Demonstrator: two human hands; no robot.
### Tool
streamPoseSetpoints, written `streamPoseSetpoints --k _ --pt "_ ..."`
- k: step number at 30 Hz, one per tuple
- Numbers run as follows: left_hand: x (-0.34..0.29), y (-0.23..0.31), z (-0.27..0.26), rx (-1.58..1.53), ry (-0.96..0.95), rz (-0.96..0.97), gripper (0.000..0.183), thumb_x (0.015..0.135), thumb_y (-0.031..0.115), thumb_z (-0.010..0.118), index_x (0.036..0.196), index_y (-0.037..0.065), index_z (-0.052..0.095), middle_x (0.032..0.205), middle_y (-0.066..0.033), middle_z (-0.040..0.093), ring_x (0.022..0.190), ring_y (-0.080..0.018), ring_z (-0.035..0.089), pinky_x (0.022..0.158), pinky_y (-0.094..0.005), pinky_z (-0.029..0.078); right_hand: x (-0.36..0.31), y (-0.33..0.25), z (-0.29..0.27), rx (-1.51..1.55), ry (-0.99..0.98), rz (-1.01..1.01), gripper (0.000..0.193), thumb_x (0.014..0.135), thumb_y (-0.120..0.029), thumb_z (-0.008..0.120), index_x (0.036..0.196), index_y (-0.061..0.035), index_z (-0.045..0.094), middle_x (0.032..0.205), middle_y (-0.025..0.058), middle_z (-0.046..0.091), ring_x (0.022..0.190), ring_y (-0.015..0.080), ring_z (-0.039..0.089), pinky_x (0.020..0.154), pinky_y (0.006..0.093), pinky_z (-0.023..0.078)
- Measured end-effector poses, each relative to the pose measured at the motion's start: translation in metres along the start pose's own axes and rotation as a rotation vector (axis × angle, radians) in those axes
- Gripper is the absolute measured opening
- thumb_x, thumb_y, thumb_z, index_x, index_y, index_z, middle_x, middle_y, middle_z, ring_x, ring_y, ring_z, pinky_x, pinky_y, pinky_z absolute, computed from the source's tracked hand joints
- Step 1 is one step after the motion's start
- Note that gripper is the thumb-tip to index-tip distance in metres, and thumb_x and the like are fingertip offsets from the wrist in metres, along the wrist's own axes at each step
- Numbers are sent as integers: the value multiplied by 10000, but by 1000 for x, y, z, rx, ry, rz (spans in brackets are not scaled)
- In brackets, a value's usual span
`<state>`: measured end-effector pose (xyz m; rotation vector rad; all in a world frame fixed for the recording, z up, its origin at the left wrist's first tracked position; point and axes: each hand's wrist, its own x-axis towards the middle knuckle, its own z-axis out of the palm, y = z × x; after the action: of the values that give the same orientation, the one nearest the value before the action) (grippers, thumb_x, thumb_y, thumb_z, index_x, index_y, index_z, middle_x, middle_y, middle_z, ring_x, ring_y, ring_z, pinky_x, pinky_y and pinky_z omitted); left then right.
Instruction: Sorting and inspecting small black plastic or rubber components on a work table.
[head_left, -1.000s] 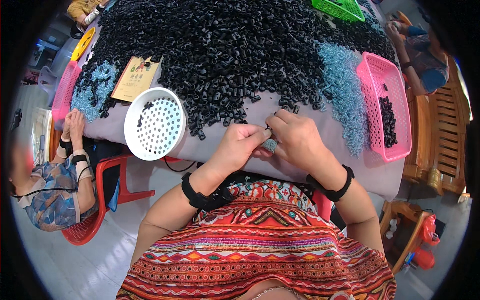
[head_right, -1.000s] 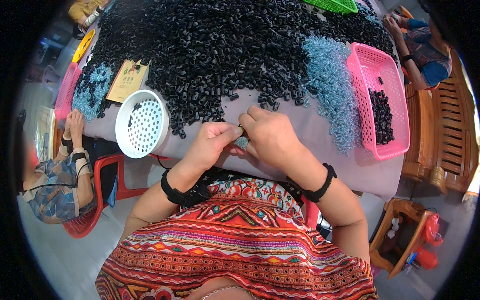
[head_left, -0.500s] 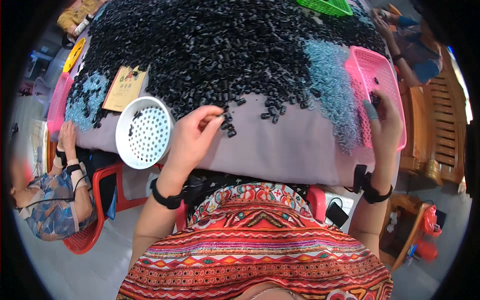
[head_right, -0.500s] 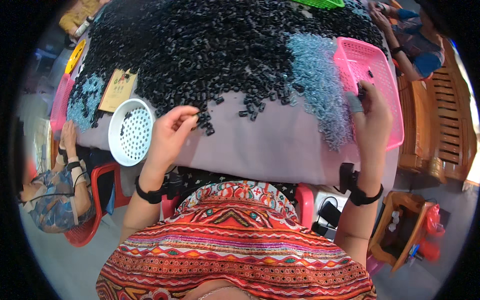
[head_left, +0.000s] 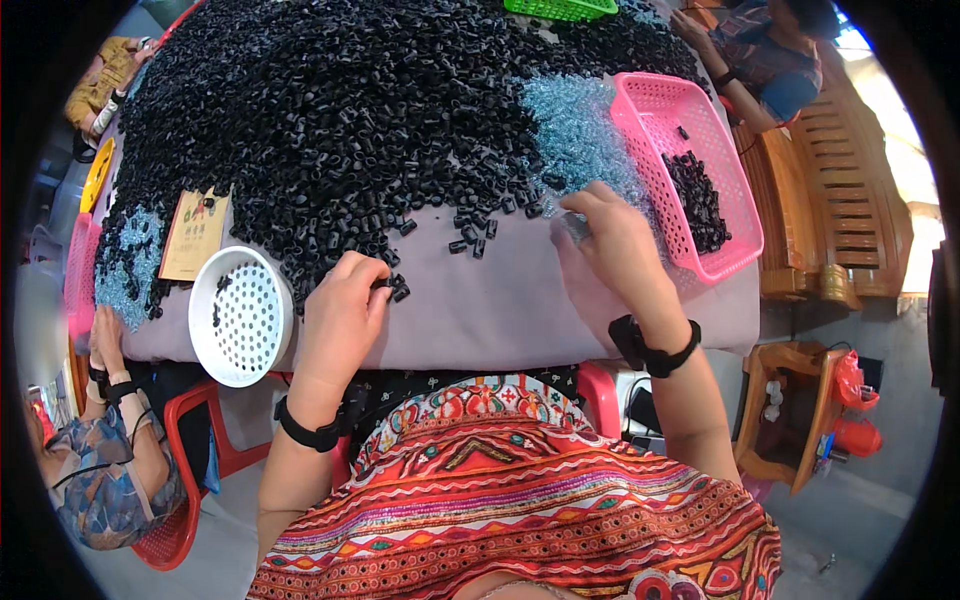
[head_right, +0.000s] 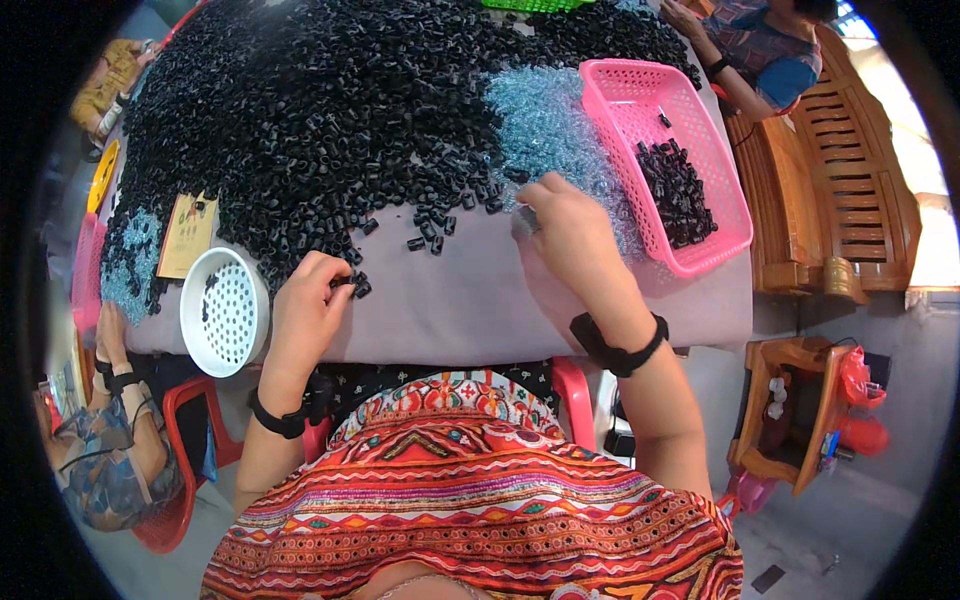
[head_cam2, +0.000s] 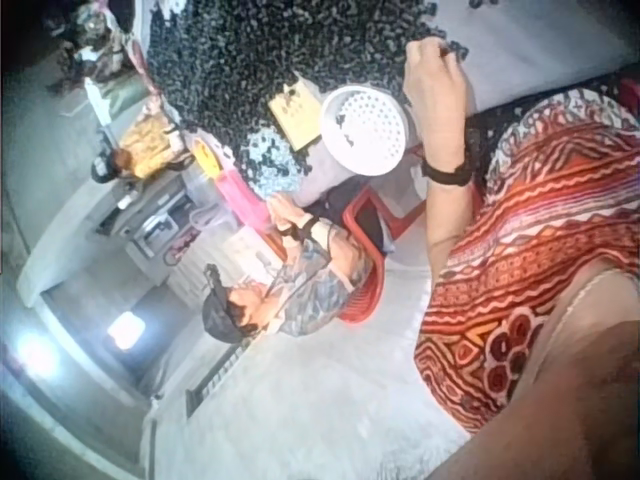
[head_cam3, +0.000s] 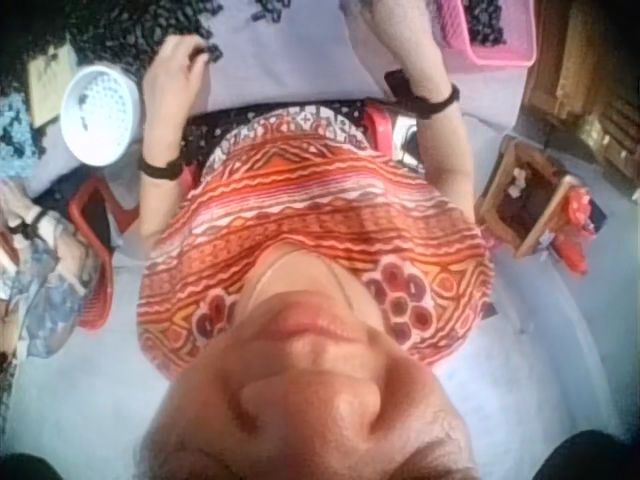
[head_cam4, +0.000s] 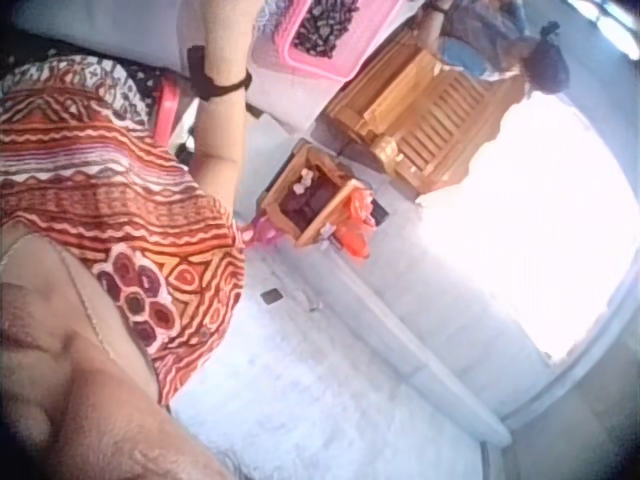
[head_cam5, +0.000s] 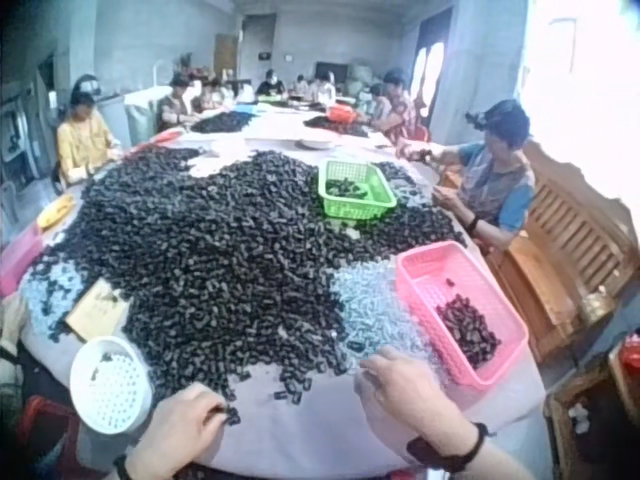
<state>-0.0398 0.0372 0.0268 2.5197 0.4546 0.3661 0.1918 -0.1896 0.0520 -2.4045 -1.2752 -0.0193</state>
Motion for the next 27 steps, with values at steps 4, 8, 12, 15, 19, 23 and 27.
streamPoseSetpoints --k 4,8,12,15,19,23,27 --pt "-1 3 5 -40 30 20 185 793 7 684 961 38 611 966 -78 612 680 -236 593 638 -319 490 3 5 23 -114 -39 -3 289 731 31 618 1006 -46 664 993 116 617 937 361 622 779 427 511" --pt "-4 2 6 -185 62 -20 215 803 3 681 1006 34 618 938 -41 640 657 -149 563 614 -271 469 -5 -4 24 -32 -95 31 286 722 40 607 991 -43 661 1024 123 612 953 371 618 809 430 510" --pt "-3 10 8 -473 -56 -155 223 833 -1 667 1050 36 633 871 13 630 669 -32 510 588 -196 415 -7 1 25 73 -84 33 288 713 52 593 981 -35 652 1029 138 609 957 383 615 831 431 504" --pt "-3 22 9 -604 -111 -230 184 850 11 672 1029 44 650 881 24 619 685 -14 499 598 -177 403 -6 3 26 92 -87 22 288 709 60 584 975 -34 646 1020 144 605 953 388 614 833 430 501" --pt "-4 22 20 -791 -72 -278 146 868 22 668 1012 37 656 880 22 616 701 -20 507 617 -174 414 -7 1 25 93 -98 25 275 707 65 578 961 -28 626 1001 151 589 950 392 608 827 433 498" --pt "-4 19 21 -737 -108 -194 127 881 32 673 1006 27 653 877 22 614 726 -20 528 633 -169 428 -6 1 25 39 -147 1 263 708 62 579 955 -26 597 982 154 564 950 396 596 809 444 492" --pt "-3 24 26 -979 -160 -322 139 888 40 677 1019 22 632 844 7 618 669 -32 549 592 -171 442 -6 -1 14 166 -165 27 261 732 69 596 975 -22 573 915 141 585 824 294 626 745 363 503"
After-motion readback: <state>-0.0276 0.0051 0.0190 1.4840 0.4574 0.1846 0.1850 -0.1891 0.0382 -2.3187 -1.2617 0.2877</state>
